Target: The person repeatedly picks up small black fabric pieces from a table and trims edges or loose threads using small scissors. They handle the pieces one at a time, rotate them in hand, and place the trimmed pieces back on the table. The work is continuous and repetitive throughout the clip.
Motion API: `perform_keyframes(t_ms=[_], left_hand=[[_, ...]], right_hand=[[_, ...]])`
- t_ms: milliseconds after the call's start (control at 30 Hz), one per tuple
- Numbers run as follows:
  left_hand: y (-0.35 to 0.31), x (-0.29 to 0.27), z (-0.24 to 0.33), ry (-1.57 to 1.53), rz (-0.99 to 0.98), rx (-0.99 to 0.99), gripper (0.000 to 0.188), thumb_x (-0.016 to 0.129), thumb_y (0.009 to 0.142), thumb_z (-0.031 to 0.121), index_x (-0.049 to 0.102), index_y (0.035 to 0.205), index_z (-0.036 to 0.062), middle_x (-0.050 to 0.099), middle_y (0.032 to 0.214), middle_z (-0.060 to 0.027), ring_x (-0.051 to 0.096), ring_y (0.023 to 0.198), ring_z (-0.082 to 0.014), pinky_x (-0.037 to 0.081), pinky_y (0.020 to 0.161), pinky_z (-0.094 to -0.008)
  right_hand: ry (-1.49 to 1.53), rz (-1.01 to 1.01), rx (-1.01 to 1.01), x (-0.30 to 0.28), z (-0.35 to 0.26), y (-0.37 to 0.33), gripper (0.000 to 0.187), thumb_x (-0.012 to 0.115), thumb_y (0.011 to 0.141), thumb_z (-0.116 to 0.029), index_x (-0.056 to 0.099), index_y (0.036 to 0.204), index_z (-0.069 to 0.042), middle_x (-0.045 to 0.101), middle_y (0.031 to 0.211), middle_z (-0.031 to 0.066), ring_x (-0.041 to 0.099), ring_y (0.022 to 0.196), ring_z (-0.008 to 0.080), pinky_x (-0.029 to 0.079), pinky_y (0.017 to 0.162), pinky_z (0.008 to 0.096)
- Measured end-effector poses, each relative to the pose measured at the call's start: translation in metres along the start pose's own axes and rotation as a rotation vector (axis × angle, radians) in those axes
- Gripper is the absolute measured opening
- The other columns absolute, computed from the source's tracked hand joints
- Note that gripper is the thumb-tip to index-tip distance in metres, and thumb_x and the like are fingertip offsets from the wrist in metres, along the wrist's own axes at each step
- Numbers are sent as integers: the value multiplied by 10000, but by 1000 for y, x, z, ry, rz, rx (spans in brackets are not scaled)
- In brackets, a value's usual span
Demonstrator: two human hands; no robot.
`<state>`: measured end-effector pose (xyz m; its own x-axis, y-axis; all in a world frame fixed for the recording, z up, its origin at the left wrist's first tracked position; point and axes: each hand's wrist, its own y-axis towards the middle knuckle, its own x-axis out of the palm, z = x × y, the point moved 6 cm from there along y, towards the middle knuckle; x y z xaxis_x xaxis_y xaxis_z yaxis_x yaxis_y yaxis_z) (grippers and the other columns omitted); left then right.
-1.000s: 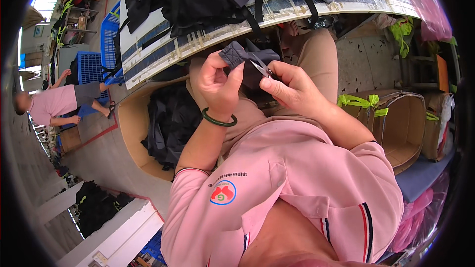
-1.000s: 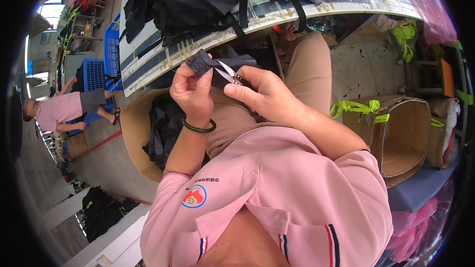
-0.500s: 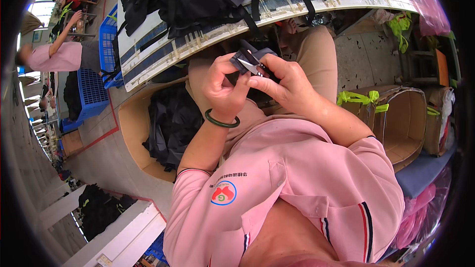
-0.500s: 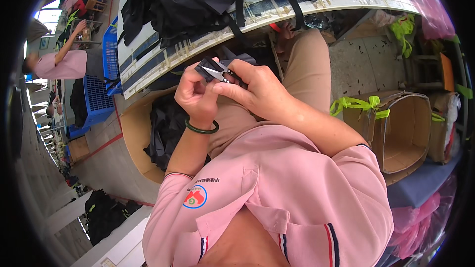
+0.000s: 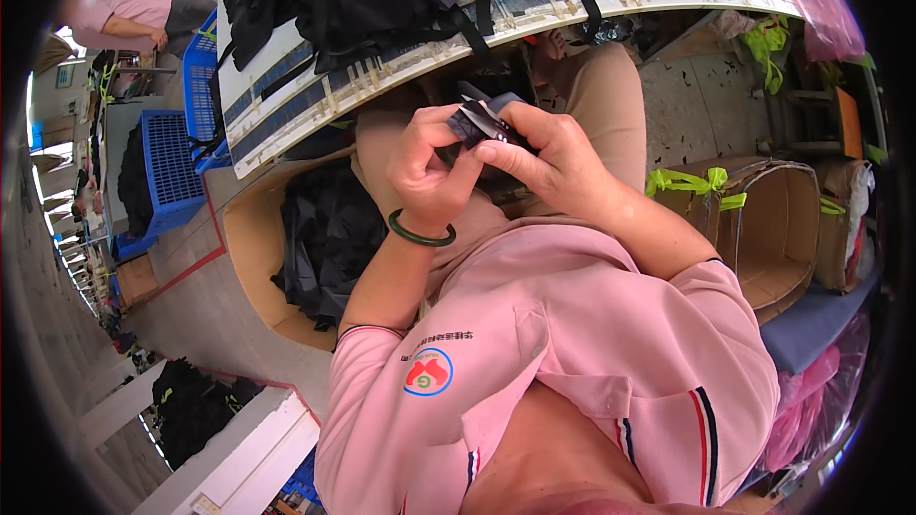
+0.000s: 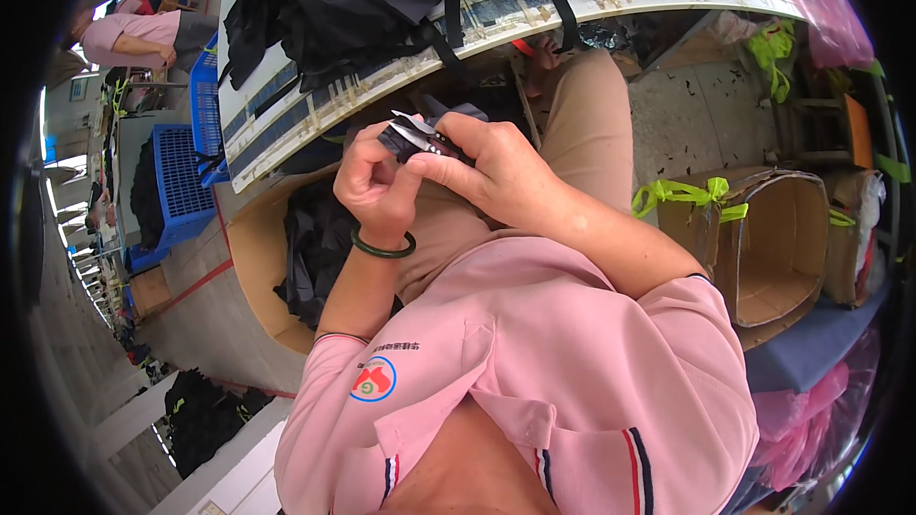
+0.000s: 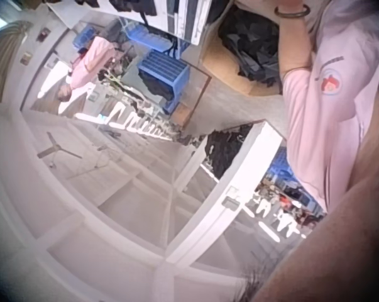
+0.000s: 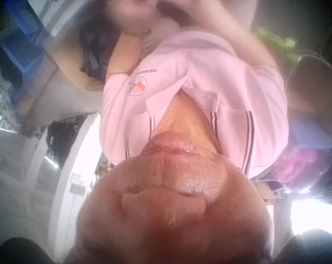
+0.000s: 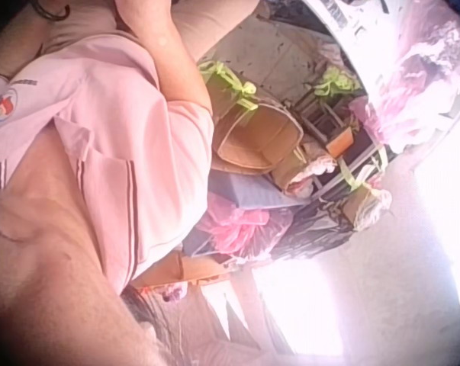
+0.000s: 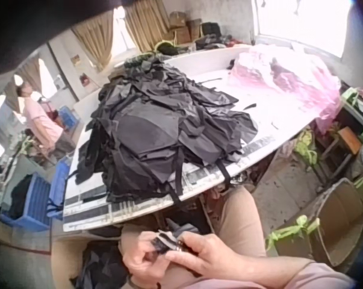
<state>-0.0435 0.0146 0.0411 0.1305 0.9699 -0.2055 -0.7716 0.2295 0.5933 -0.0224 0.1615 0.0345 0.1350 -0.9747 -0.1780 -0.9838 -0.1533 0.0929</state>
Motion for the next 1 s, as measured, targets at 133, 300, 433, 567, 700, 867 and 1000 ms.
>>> perform_keyframes(t_ms=[133, 300, 433, 567, 700, 867, 1000], left_hand=[[-1, 0, -1, -13, -5, -1, 179, 733, 732, -6, 587, 837, -3, 653, 1012, -129, 500, 706, -37, 332, 557, -146], [6, 1, -4, -223, -70, -132, 156, 669, 727, -79, 610, 852, -7, 663, 948, -132, 624, 853, -201, 484, 766, -288], [8, 2, -14, -523, -193, -372, 136, 647, 742, -87, 617, 856, -20, 660, 959, -112, 620, 897, -176, 479, 833, -292], [10, 5, -15, -623, -276, -472, 122, 643, 734, -74, 609, 838, -19, 653, 940, -105, 615, 890, -159, 479, 826, -287], [8, 5, -19, -653, -319, -533, 123, 649, 722, -66, 615, 826, -11, 646, 918, -90, 598, 850, -138, 471, 785, -269], [6, 7, -23, -639, -419, -552, 129, 665, 715, -57, 632, 829, -7, 642, 909, -70, 579, 827, -115, 456, 760, -256], [8, 12, -18, -630, -465, -598, 133, 672, 709, -54, 633, 826, -6, 642, 906, -68, 577, 829, -117, 454, 767, -261]], right_hand=[[31, 5, 6, -1, 1, -1, 361, 685, 862, -312, 572, 811, 27, 438, 568, 107, 369, 515, 161, 362, 471, 322], [137, 8, 61, -6, 11, -3, 379, 686, 861, -348, 585, 802, 12, 458, 592, 49, 394, 564, 109, 355, 492, 301], [108, -187, 157, -18, 2, 2, 420, 670, 869, -396, 582, 782, 5, 448, 602, 0, 386, 585, 79, 334, 495, 281], [-13, -279, 105, -22, 0, 5, 476, 660, 864, -433, 550, 748, 15, 439, 572, 33, 382, 559, 103, 335, 491, 306], [-195, -290, 24, -27, -7, 5, 473, 673, 845, -423, 541, 740, 18, 460, 544, 109, 427, 494, 202, 360, 495, 345], [-344, -280, -73, -29, -20, 3, 437, 692, 814, -406, 561, 765, 7, 524, 563, 164, 522, 524, 330, 401, 512, 385], [-384, -288, -73, -28, -20, 3, 428, 695, 808, -409, 569, 782, 0, 541, 569, 166, 549, 543, 343, 410, 516, 399]])
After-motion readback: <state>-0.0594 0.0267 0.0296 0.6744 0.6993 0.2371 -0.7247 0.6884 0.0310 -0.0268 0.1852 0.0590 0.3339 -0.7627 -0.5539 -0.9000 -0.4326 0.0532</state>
